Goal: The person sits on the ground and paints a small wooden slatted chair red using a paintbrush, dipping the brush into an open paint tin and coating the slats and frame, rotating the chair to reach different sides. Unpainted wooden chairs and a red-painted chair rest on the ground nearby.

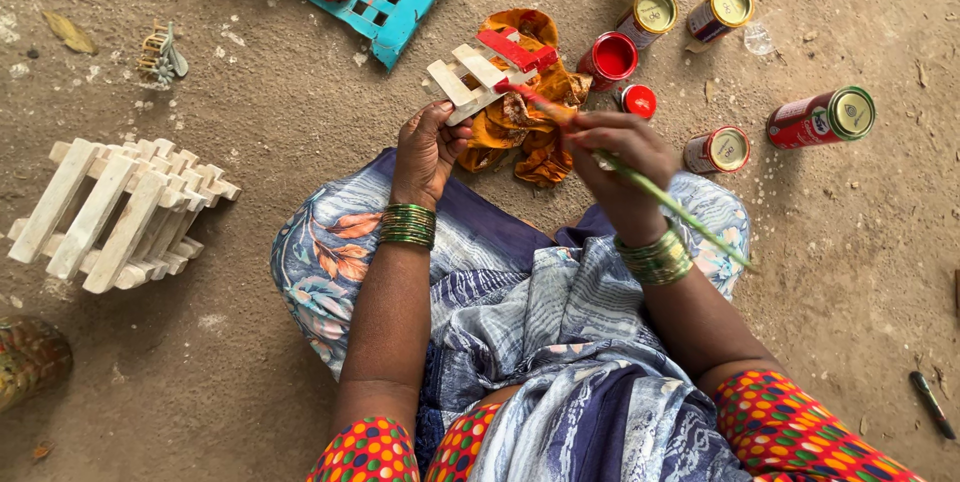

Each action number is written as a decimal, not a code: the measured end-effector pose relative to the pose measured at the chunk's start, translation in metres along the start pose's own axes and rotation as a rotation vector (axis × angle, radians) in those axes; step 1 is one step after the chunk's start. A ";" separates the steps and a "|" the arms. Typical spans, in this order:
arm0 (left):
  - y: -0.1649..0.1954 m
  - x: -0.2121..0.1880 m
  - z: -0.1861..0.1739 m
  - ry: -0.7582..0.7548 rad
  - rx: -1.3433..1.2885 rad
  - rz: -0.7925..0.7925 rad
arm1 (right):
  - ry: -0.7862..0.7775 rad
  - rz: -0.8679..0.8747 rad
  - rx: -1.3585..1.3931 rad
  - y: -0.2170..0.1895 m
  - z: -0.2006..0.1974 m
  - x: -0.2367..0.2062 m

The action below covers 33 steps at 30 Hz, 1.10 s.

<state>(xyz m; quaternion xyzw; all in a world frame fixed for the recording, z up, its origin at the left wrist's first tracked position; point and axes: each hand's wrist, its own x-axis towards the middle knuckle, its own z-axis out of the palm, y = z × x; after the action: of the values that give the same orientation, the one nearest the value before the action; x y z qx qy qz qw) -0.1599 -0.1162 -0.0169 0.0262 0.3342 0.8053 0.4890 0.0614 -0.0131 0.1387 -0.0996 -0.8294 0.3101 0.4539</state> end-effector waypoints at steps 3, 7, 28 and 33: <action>0.000 -0.003 0.000 -0.027 0.012 -0.009 | -0.037 -0.017 -0.133 0.001 0.005 0.000; 0.001 -0.005 -0.001 0.001 0.024 0.008 | 0.011 0.036 -0.067 -0.001 0.003 0.001; 0.000 -0.002 -0.001 0.019 -0.013 -0.001 | -0.005 0.043 -0.090 -0.007 0.000 0.002; -0.003 0.001 -0.001 0.008 -0.061 -0.018 | 0.003 0.040 -0.085 0.000 -0.002 0.000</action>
<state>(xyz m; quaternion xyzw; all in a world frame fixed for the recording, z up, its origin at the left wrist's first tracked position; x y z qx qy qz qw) -0.1586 -0.1149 -0.0191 0.0051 0.3119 0.8106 0.4956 0.0628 -0.0121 0.1399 -0.1359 -0.8390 0.2833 0.4442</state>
